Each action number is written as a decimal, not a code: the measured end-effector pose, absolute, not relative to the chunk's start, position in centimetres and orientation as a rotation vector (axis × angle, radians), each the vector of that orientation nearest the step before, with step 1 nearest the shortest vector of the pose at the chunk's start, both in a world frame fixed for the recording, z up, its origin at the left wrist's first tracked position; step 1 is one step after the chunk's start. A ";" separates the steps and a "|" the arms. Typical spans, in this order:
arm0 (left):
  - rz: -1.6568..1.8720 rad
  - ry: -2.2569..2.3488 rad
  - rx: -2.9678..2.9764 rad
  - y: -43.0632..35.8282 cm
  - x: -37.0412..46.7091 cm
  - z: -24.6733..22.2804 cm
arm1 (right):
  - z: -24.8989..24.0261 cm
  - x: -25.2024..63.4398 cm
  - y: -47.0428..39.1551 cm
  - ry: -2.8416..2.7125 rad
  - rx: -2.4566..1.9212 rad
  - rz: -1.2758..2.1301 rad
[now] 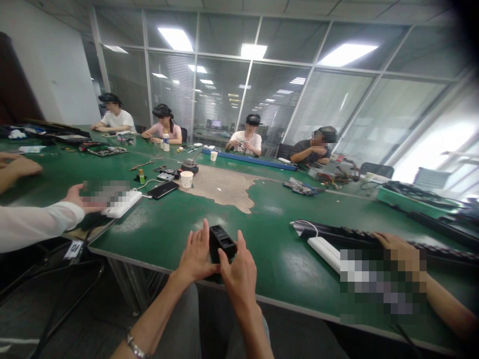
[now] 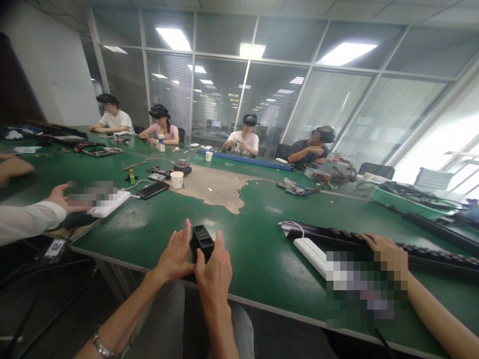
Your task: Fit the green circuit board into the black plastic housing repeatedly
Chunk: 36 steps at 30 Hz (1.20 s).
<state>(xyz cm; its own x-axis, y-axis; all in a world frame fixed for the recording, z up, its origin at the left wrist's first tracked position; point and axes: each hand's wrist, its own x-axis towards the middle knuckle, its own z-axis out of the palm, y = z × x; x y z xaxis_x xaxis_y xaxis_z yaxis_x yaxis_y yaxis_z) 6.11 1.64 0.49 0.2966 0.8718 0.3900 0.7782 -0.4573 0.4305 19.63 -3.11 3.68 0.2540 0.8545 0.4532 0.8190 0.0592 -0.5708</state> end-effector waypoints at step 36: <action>0.685 1.601 2.444 2.3 6.0 0.1 | 0.8 25.8 -3.8 -1.159 -1.656 0.159</action>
<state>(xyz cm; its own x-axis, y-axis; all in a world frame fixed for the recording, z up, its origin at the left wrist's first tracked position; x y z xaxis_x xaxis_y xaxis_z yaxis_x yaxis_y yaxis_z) 6.04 2.26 0.06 0.3301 0.8967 0.2950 0.8327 -0.4238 0.3563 25.84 -3.82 0.81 0.5201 0.7430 0.4212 0.6026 0.0302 -0.7974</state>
